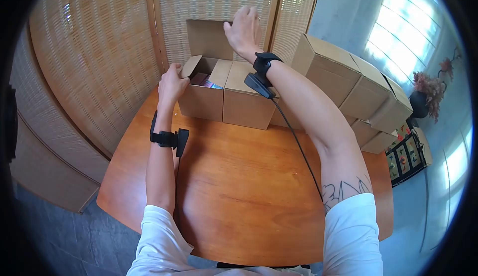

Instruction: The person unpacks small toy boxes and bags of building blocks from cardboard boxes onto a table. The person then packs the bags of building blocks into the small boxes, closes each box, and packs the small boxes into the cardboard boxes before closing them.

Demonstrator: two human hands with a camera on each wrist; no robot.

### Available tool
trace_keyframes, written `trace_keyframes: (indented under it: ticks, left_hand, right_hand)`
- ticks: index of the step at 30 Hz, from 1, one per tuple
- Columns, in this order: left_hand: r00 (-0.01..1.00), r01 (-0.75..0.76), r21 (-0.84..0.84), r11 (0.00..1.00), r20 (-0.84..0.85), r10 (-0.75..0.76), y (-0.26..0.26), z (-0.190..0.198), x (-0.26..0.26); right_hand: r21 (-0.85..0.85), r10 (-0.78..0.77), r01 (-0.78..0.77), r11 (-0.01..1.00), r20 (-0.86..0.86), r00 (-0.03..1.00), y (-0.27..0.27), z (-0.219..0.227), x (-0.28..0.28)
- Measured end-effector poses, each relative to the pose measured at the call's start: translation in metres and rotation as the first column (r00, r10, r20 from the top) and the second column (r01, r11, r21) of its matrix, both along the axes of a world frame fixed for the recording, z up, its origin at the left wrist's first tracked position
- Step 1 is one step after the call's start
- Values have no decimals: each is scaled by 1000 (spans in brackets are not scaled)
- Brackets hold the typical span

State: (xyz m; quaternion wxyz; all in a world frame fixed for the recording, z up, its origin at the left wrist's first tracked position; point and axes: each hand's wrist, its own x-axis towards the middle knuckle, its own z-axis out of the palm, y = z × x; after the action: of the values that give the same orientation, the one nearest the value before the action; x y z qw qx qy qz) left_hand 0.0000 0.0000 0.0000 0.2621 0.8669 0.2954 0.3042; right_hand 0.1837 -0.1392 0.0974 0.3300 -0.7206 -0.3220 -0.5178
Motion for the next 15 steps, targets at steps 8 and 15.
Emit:
trace_keyframes:
  ticks: [8, 15]
  left_hand:
    - [982, -122, 46, 991, 152, 114, 18, -12, 12]
    - [965, -122, 199, 972, 254, 69, 7, -6, 5]
  right_hand:
    - [-257, 361, -604, 754, -606, 709, 21, -30, -18]
    - [-832, 73, -502, 237, -500, 863, 3, -28, -64]
